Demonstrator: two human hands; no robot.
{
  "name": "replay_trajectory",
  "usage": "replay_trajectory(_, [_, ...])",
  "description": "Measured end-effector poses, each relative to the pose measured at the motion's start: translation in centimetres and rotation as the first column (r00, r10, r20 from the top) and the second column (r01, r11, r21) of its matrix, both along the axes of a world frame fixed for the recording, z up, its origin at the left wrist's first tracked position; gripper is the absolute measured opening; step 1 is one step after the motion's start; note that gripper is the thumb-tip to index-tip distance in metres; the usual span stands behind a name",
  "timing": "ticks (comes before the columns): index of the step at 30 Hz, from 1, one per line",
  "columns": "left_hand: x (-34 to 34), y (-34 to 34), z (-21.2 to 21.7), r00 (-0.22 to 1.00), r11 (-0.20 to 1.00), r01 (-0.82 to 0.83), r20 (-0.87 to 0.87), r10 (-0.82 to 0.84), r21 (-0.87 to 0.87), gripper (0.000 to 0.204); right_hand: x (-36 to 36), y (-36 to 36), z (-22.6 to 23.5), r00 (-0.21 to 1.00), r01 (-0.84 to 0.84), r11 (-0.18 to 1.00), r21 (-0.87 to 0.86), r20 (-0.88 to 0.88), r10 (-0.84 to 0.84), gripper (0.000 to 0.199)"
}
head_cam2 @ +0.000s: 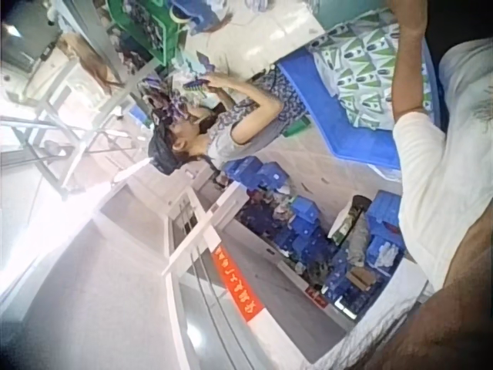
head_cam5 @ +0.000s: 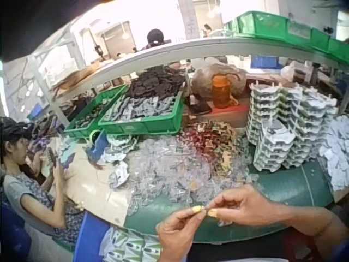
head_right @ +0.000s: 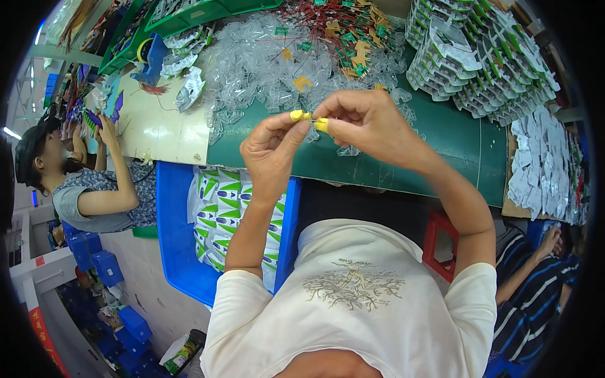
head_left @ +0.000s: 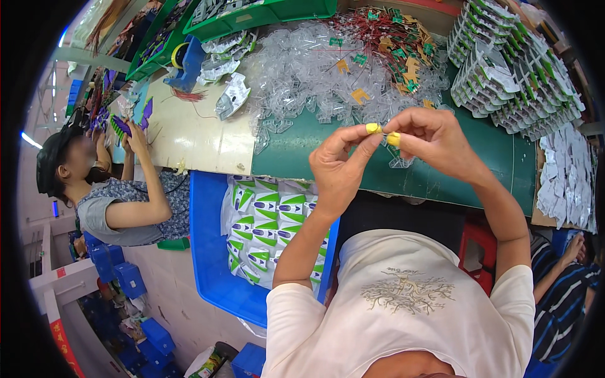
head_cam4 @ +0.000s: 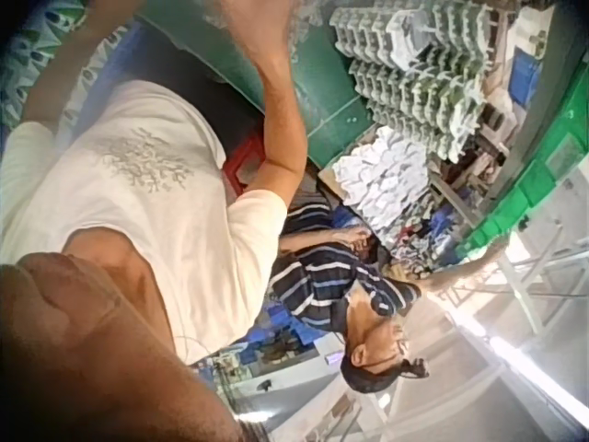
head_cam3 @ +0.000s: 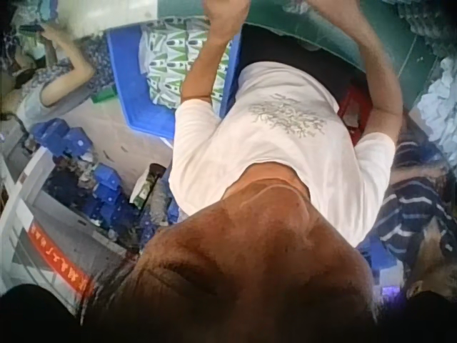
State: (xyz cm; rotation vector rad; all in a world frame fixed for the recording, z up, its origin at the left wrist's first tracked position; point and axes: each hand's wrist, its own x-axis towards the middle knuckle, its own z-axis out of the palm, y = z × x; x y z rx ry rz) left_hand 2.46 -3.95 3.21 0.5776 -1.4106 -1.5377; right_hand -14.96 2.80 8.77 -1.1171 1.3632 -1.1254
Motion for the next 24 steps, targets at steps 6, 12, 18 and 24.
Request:
replay_trajectory(6, [-0.3, 0.0, 0.0, 1.0, 0.994, -0.009, -0.025, 0.011, 0.106, 0.019, 1.0, -0.4, -0.6, 0.906, 0.045, 0.975, -0.217, -0.402, -0.131, 0.012])
replay_trajectory(12, [-0.1, 0.6, -1.4, 1.0, 0.998, -0.017, -0.008, 0.017, 0.057, 0.022, 2.1, 0.0, -0.9, 0.811, -0.089, 0.857, -0.507, -0.536, -0.233, 0.008])
replay_trajectory(18, [1.0, 0.6, -2.4, 0.996, 0.987, 0.086, -0.014, -0.085, 0.132, 0.028, 2.2, 0.4, -1.8, 0.831, -0.123, 0.906, -0.405, -0.542, -0.129, 0.011])
replay_trajectory(24, [3.2, -1.5, -3.0, 0.86, 0.578, 0.495, -0.272, -0.432, 0.649, 0.036, 1.5, -0.4, -4.0, 0.954, -0.195, 0.922, -0.335, -0.283, 0.099, 0.011])
